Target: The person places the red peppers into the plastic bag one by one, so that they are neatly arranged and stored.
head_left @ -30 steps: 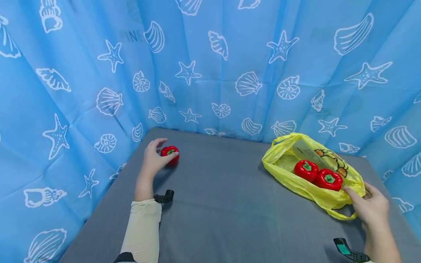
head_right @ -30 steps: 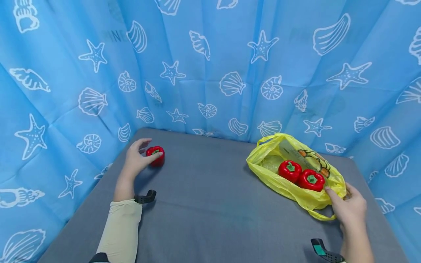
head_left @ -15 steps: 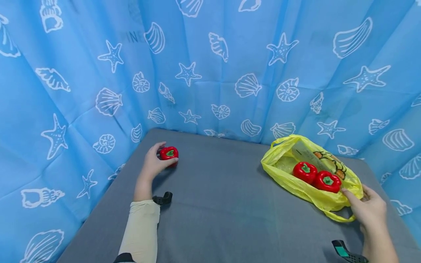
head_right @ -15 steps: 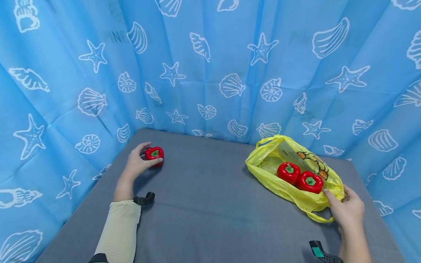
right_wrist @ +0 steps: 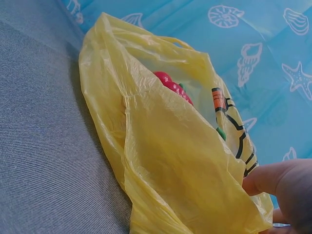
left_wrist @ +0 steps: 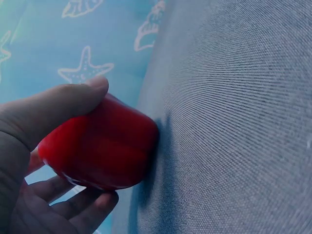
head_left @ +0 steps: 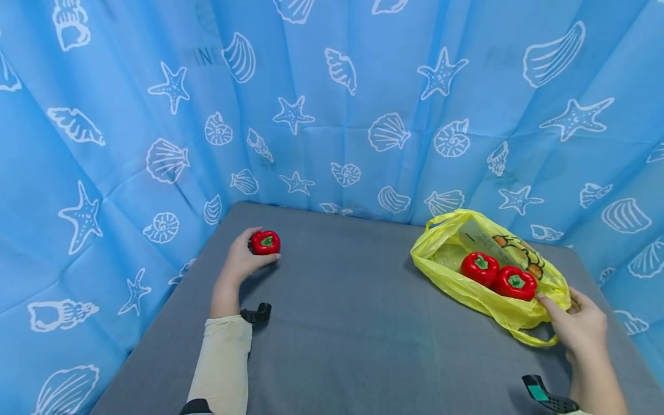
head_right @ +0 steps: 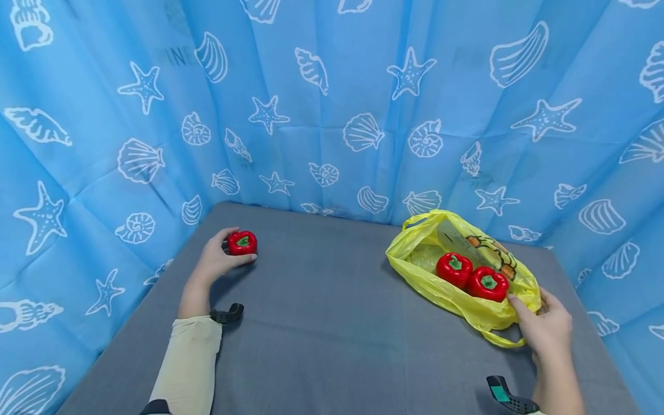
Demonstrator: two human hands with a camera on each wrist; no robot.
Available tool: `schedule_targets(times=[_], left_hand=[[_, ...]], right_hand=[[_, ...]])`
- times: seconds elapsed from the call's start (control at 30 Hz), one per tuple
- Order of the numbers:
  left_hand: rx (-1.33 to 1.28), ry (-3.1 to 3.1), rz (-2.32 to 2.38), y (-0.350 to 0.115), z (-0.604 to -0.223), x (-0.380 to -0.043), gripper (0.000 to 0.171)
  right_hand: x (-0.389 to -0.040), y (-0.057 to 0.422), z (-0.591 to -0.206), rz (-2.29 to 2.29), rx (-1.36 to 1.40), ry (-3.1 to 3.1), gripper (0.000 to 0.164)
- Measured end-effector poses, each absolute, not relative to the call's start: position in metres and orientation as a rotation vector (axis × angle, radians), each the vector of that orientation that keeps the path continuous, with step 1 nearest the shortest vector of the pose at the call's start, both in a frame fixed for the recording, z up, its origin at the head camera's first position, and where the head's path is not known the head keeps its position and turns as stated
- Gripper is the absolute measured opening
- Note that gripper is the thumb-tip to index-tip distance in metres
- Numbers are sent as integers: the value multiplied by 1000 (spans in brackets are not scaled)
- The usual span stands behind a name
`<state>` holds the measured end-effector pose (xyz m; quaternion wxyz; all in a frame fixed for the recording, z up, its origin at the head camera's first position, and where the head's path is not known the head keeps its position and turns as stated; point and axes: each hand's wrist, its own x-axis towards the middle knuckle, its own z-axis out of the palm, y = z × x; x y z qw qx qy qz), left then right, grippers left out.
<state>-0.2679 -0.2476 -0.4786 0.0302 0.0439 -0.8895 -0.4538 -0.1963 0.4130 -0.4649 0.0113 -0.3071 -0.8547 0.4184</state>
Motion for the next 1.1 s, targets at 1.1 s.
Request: schedule_targets(times=[1.1], left_hand=[[-21, -2706, -1410, -219, -465, -268, 85]], right_hand=[[-194, 409, -462, 1315, -954, -2655, 91]])
